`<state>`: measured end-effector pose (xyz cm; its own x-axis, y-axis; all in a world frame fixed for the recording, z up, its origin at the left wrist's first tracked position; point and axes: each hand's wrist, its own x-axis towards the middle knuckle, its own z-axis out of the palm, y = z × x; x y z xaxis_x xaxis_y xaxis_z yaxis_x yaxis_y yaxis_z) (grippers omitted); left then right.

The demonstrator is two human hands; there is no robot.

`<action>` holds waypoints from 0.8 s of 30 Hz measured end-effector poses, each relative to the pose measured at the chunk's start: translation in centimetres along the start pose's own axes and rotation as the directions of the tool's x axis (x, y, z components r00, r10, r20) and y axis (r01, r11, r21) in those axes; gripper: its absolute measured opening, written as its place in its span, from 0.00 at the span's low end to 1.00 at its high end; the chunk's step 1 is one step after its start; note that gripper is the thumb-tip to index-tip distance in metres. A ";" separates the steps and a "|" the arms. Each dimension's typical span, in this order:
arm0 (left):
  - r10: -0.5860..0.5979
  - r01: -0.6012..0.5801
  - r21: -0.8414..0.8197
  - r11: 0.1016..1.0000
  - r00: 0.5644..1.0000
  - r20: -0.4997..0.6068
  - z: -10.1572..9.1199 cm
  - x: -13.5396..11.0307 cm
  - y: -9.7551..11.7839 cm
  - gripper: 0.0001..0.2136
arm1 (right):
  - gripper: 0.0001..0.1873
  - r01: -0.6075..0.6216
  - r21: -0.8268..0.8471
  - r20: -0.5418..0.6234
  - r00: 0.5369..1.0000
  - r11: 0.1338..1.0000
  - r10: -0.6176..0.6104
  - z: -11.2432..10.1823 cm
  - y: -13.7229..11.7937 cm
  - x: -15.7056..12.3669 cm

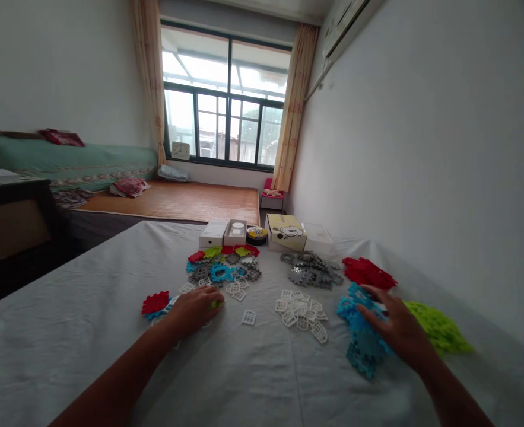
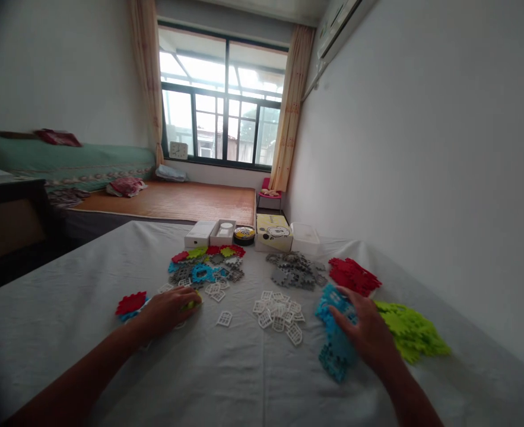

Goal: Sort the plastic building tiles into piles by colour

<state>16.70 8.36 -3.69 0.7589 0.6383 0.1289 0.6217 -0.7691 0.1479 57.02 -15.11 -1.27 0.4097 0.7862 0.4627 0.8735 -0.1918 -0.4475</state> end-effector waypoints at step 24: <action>0.001 0.000 0.020 1.000 0.999 -0.032 0.3 0.1 0.2 0.10 | 0.26 -0.066 -0.125 0.025 0.997 0.990 0.070 0.1 6.2 1.7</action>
<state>16.91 8.25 -3.91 0.7529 0.6382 0.1607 0.6251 -0.7699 0.1284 63.14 -14.93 -3.35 0.4630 0.7854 0.4108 0.8705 -0.3156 -0.3776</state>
